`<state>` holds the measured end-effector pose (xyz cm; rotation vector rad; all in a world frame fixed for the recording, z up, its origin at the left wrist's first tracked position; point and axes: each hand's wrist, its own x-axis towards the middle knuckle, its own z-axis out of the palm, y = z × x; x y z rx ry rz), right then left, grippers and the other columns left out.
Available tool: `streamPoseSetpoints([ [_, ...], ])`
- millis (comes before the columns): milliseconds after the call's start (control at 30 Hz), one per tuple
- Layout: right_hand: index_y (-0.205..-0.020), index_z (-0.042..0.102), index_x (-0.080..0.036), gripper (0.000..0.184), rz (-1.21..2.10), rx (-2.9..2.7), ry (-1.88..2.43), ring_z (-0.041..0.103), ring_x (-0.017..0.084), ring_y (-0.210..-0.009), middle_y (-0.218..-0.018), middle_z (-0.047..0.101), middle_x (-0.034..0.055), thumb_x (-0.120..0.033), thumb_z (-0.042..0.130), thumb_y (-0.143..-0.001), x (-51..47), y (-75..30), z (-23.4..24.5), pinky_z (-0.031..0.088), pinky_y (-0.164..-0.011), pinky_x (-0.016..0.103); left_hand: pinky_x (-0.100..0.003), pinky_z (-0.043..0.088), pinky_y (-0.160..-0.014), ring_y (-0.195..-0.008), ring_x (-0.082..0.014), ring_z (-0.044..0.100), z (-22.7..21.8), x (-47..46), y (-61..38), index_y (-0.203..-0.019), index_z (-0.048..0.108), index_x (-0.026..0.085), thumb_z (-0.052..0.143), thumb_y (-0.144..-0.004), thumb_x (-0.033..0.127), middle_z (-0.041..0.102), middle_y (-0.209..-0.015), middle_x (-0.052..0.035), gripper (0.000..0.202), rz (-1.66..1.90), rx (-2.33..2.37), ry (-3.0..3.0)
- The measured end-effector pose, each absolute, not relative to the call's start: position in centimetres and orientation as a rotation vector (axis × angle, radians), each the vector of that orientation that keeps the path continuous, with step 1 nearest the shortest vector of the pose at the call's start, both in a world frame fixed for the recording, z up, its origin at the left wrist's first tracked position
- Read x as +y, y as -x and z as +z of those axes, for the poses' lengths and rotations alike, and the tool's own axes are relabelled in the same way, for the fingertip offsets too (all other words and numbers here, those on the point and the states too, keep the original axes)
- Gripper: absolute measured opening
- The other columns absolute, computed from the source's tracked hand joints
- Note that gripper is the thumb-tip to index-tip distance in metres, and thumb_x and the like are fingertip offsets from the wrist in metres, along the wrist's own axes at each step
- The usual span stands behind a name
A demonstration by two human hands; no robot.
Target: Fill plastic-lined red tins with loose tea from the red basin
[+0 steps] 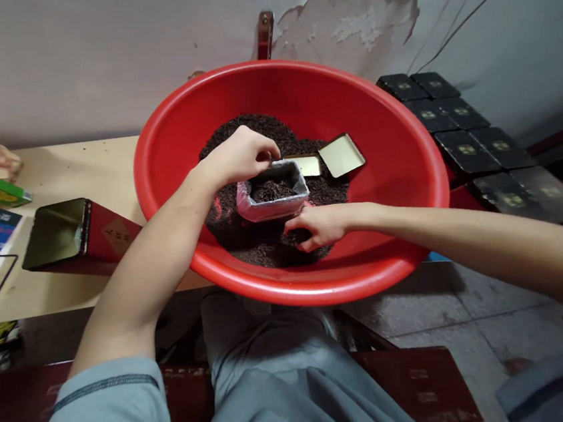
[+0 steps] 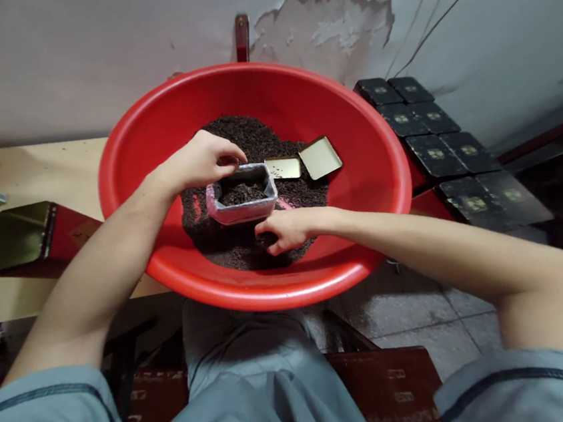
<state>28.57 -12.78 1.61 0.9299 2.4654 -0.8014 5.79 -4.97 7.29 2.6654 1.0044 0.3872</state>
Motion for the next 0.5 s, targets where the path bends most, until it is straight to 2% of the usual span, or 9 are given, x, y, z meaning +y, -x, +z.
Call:
streamPoseSetpoints([
  [67, -0.129, 0.076, -0.017, 0.044, -0.836, 2.575, -0.912, 0.072, 0.032, -0.118, -0.136, 0.077, 0.0153, -0.031, 0.075, -0.087, -12.9, -29.0, 3.5, 0.057, -0.099, 0.038, -0.031, 0.053, -0.093, -0.094, -0.0170, 0.072, 7.2, -4.6, -5.6, -0.121, 0.086, 0.021, 0.065, -0.092, 0.015, 0.082, -0.103, -0.0048, 0.035, 0.444, 0.972, -2.668],
  [167, -0.121, 0.077, -0.020, 0.033, -0.871, 2.644, -0.912, 0.074, 0.025, -0.097, -0.112, 0.082, 0.0086, -0.031, 0.071, -0.090, -12.5, -29.4, 6.7, 0.056, -0.087, 0.034, -0.029, 0.054, -0.087, -0.093, -0.0175, 0.072, 6.8, -4.1, -5.3, -0.119, 0.086, 0.019, 0.072, -0.089, 0.017, 0.079, -0.109, -0.0074, 0.033, 0.478, 0.934, -2.674],
  [267, -0.117, 0.076, -0.021, 0.029, -0.720, 2.781, -0.980, 0.070, 0.021, -0.081, -0.095, 0.080, 0.0038, -0.035, 0.071, -0.092, -10.9, -29.0, 9.2, 0.051, -0.076, 0.031, -0.028, 0.054, -0.082, -0.090, -0.0178, 0.071, 6.2, -3.8, -5.2, -0.118, 0.085, 0.019, 0.077, -0.082, 0.016, 0.078, -0.110, -0.0076, 0.037, 0.515, 0.917, -2.649],
  [367, -0.118, 0.077, -0.020, 0.030, -0.427, 2.939, -1.070, 0.071, 0.022, -0.086, -0.103, 0.080, 0.0066, -0.030, 0.072, -0.090, -9.0, -27.6, 9.8, 0.050, -0.078, 0.031, -0.027, 0.055, -0.079, -0.085, -0.0166, 0.071, 5.8, -3.5, -5.1, -0.121, 0.083, 0.019, 0.080, -0.074, 0.014, 0.079, -0.106, -0.0049, 0.047, 0.580, 0.896, -2.586],
  [500, -0.129, 0.076, -0.019, 0.038, -0.102, 3.007, -1.073, 0.073, 0.028, -0.104, -0.131, 0.075, 0.0149, -0.031, 0.073, -0.092, -7.5, -25.1, 8.2, 0.053, -0.085, 0.036, -0.027, 0.056, -0.079, -0.084, -0.0165, 0.072, 5.7, -3.1, -4.2, -0.122, 0.082, 0.018, 0.076, -0.073, 0.012, 0.081, -0.103, -0.0041, 0.049, 0.642, 0.981, -2.520],
])
